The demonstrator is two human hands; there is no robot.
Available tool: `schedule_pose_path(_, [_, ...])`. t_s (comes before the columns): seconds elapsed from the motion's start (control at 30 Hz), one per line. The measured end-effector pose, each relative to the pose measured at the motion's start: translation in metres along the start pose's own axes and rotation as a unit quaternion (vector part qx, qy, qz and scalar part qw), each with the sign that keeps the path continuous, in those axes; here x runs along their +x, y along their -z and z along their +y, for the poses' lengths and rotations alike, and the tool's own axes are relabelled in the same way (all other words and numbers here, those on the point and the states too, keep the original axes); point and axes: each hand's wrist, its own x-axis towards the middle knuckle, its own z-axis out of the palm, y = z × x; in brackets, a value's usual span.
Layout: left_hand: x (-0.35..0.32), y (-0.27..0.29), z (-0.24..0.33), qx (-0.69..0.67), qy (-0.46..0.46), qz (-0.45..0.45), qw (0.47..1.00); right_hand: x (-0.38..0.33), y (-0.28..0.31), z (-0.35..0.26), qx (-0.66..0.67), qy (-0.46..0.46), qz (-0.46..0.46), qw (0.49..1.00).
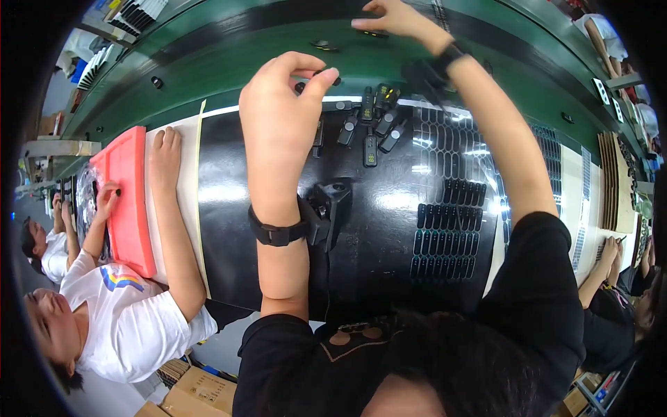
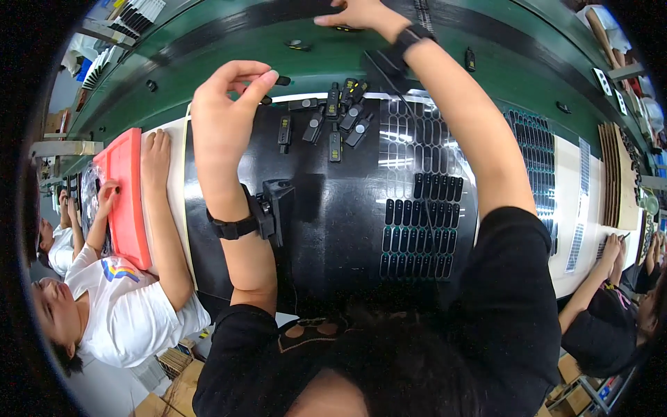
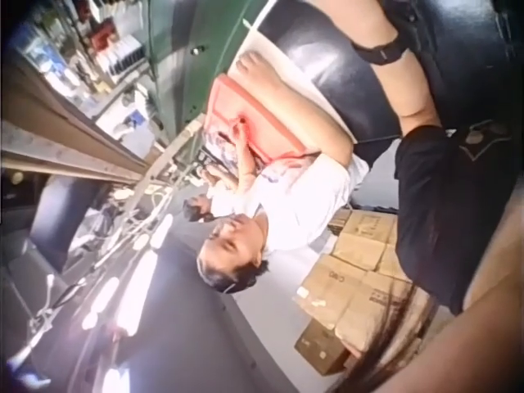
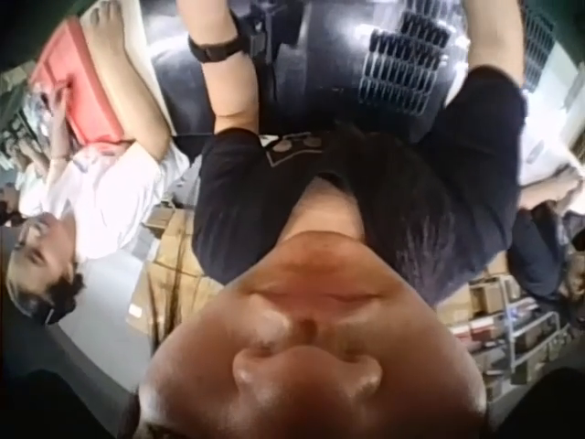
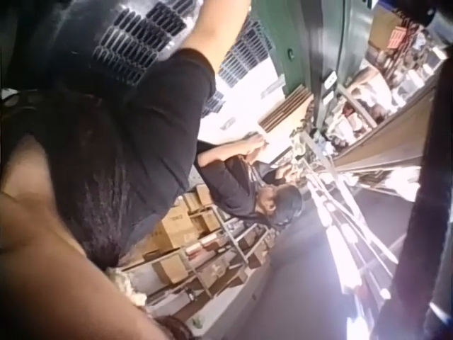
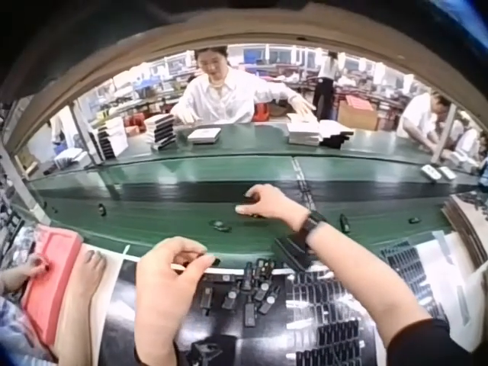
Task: Assembling or inspecting small electronic devices with digital displays on a production line.
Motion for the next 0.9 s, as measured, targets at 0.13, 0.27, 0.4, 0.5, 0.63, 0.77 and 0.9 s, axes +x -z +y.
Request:
schedule_pose_path(0.13, [-0.001,0.006,0.022,-0.032,-0.030,-0.026,0.999,0.025,-0.020,0.040,-0.242,-0.091,-0.034,0.965])
schedule_pose_path(0.27, [-0.008,0.016,0.029,-0.065,-0.022,-0.037,0.997,-0.003,-0.013,0.020,-0.070,0.113,0.014,0.991])
schedule_pose_path(0.4, [-0.011,0.028,0.034,-0.116,-0.032,-0.049,0.992,-0.068,0.035,-0.077,0.006,0.061,0.095,0.994])
schedule_pose_path(0.5, [-0.016,0.022,0.043,-0.191,-0.014,-0.061,0.980,-0.124,0.068,-0.126,0.094,0.018,0.064,0.993])
schedule_pose_path(0.63, [-0.022,0.017,0.052,-0.324,0.030,-0.065,0.943,-0.153,0.078,-0.139,-0.114,0.273,0.219,0.930])
schedule_pose_path(0.77, [-0.027,0.013,0.056,-0.401,0.039,-0.088,0.911,-0.177,0.072,-0.134,0.106,0.085,0.102,0.985])
schedule_pose_path(0.9, [-0.030,0.009,0.058,-0.428,0.065,-0.110,0.895,-0.187,0.064,-0.144,0.225,0.060,0.130,0.964])
